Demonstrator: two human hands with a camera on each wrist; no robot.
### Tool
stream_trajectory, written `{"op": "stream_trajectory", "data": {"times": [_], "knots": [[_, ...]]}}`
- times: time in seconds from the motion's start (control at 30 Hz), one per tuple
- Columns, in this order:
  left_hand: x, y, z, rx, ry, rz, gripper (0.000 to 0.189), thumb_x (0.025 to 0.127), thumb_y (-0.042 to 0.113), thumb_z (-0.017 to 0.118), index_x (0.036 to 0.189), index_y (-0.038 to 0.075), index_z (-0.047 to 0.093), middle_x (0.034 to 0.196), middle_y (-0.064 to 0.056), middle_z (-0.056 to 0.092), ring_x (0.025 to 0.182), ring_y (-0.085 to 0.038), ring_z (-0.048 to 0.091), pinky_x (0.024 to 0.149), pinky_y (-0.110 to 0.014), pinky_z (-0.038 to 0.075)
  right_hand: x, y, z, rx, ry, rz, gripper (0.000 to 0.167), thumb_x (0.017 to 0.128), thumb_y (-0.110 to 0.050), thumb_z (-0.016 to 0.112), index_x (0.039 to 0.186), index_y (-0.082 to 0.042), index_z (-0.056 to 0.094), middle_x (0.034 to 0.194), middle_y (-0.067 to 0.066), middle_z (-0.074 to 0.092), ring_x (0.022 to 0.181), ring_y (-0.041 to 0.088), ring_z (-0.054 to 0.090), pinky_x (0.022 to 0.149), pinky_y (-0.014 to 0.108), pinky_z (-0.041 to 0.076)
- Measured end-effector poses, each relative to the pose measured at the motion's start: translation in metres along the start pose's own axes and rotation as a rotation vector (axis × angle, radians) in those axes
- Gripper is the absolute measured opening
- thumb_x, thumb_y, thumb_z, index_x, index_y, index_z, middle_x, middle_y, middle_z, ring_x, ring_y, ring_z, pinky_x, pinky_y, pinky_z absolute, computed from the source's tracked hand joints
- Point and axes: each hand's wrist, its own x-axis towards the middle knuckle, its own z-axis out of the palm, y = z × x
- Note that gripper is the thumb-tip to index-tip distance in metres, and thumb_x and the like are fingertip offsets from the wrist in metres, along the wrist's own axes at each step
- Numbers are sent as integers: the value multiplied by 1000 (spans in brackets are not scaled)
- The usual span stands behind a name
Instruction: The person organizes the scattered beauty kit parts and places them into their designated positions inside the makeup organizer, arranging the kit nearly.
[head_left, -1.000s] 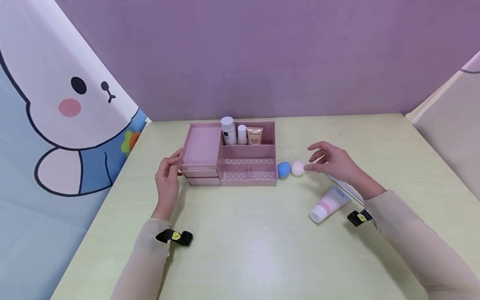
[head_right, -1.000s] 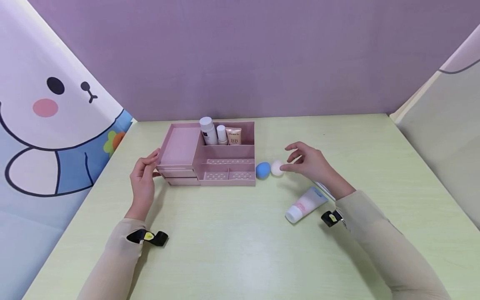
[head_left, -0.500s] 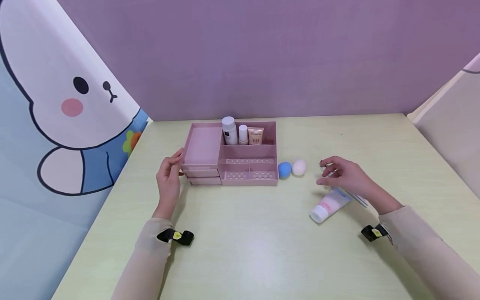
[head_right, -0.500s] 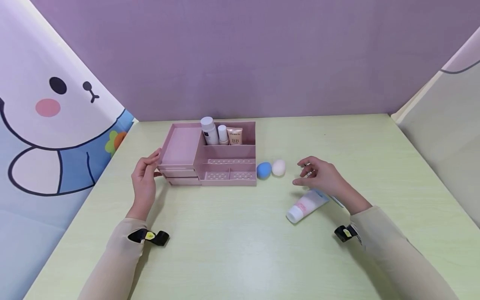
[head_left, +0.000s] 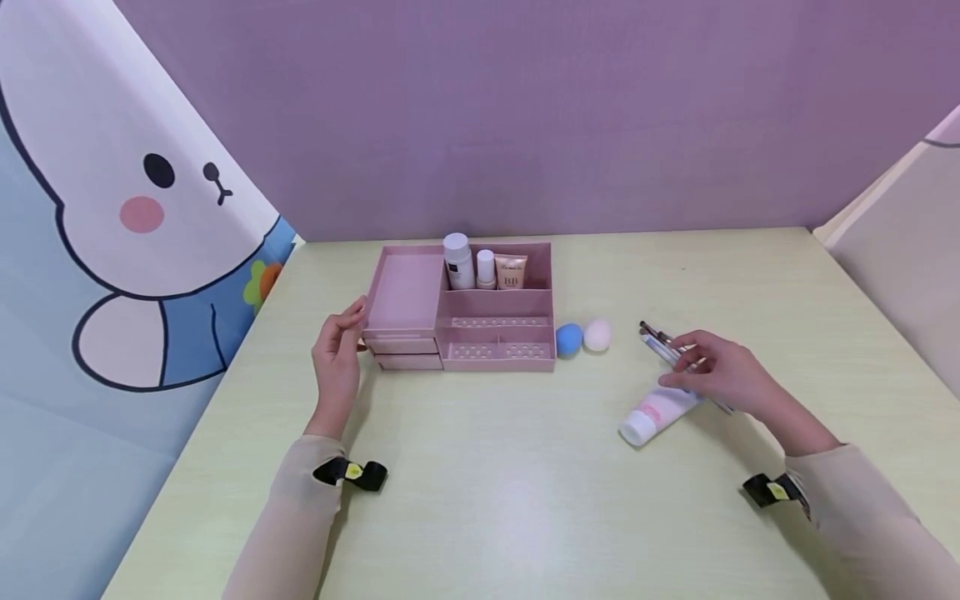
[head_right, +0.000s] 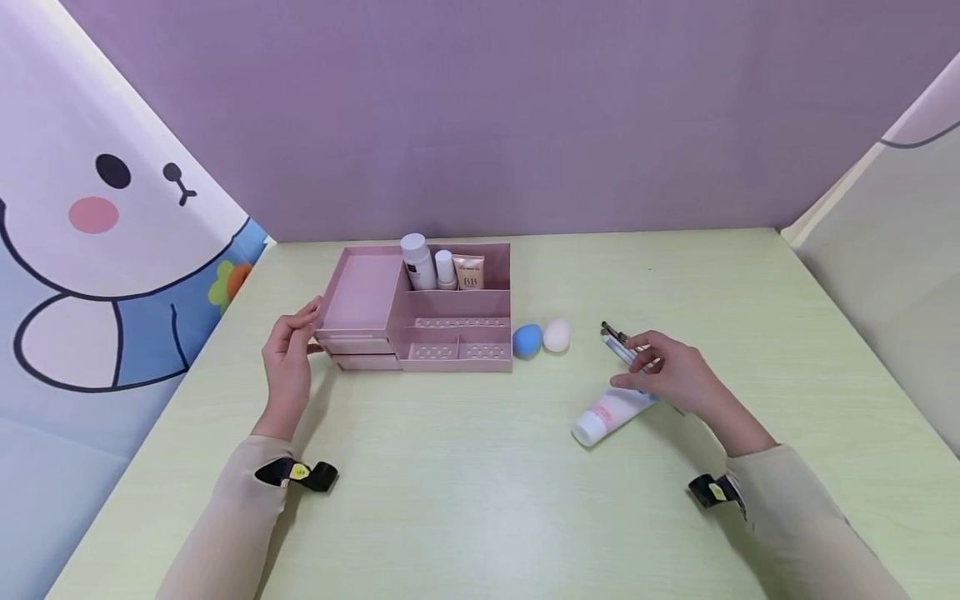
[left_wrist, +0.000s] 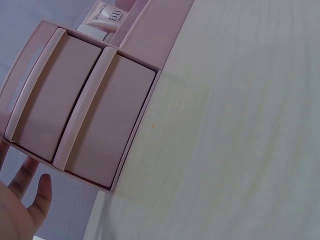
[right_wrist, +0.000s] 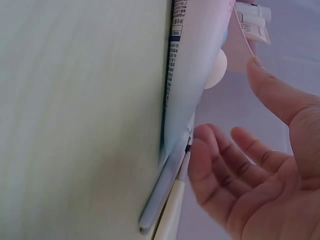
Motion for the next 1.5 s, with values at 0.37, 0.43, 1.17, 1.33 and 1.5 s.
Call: {"op": "stream_trajectory", "data": {"times": [0.37,0.43,1.17,1.33,1.5], "knots": [[-1,0,-1,-1,5,-10,27,106,19,47,115,-4,58,139,2,60,122,-11,54,78,-27,44,-16,-3,2,-115,-50,62,59,80,-31,84,121,3,58,93,8,67,74,17,55,59,28,45],[-1,0,-1,0,5,-9,27,106,19,47,115,-4,58,139,2,60,122,-11,54,78,-27,45,-18,-4,3,-143,-52,66,61,80,-34,83,122,3,58,96,11,67,76,18,54,59,30,44],[0,-1,-1,-6,8,-19,26,106,16,45,114,-5,57,140,1,60,121,-11,55,78,-26,45,-6,-19,18,-158,-102,17,81,71,-37,90,125,10,53,106,24,62,84,26,59,69,36,47],[1,-3,0,-9,4,-15,26,106,17,46,114,-6,57,140,1,60,122,-11,55,78,-28,45,-1,-20,18,-76,-166,16,88,70,-31,91,134,11,48,111,26,58,86,26,56,70,36,48],[2,-4,1,-17,7,-4,26,106,16,46,113,-6,57,139,-1,60,122,-11,55,78,-31,45,4,-22,20,18,-201,33,95,69,-22,92,142,8,38,120,28,50,88,28,56,72,36,46]]}}
